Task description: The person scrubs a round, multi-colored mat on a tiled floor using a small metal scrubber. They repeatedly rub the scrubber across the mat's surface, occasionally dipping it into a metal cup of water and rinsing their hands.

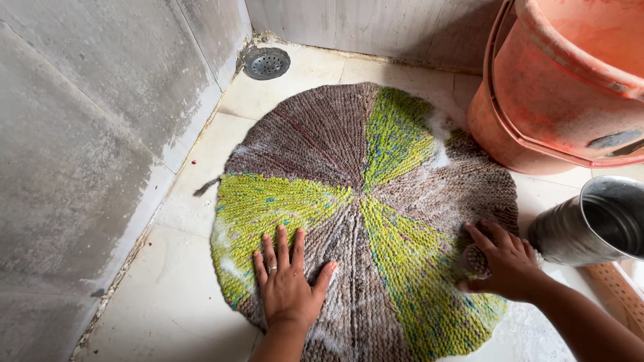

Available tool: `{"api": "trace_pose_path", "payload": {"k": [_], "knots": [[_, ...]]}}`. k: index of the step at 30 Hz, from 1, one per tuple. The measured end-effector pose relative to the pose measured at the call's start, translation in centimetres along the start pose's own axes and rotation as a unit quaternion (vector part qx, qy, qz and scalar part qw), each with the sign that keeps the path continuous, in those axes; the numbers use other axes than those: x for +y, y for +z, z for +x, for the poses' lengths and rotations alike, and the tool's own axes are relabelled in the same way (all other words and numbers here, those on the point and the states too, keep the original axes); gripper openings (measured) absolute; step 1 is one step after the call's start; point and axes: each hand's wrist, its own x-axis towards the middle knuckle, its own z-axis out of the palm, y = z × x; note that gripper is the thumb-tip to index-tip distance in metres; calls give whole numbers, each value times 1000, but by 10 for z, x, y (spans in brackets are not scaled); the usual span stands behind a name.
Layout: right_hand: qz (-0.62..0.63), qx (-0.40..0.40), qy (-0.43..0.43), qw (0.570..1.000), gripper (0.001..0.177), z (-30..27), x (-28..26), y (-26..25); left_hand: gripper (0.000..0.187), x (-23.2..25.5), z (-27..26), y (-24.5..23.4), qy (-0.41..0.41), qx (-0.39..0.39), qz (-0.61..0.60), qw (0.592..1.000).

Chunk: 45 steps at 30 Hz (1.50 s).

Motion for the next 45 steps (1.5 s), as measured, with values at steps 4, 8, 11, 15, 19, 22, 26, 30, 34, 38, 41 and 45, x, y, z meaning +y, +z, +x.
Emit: {"api": "trace_pose_path", "payload": {"k": [4,8,11,15,19,22,26,30,34,38,41,45], "knots": [[42,-34,-21,998,136,-1,10,-21,93,5,9,-21,-66,-190,-3,980],[30,-104,43,993,110,3,6,-41,94,11,20,-37,-85,-220,-16,972],[48,-127,68,988,103,9,11,-36,91,11,26,-40,-114,-264,-17,958],[45,-85,53,994,103,18,9,-4,85,10,34,-36,-123,-261,-22,957],[64,94,138,984,108,19,-14,4,86,10,37,-31,-123,-261,-27,957],[161,193,121,960,86,18,-56,-15,87,7,40,-24,-87,-225,-29,970],[143,69,61,985,63,10,-139,-23,84,7,37,-20,90,-161,-107,977],[19,226,22,974,72,-26,-190,1,70,12,50,-18,50,-255,-133,956],[6,118,84,989,66,-29,-189,6,53,7,44,-19,66,-230,-157,958],[173,16,139,975,61,-10,-176,-12,46,-22,12,-22,98,-225,-169,954],[319,90,195,923,62,3,-163,-5,45,-44,-15,-23,162,-151,-190,956],[412,137,254,864,69,19,-130,0,48,-52,-18,-20,47,-442,-86,891]]}}
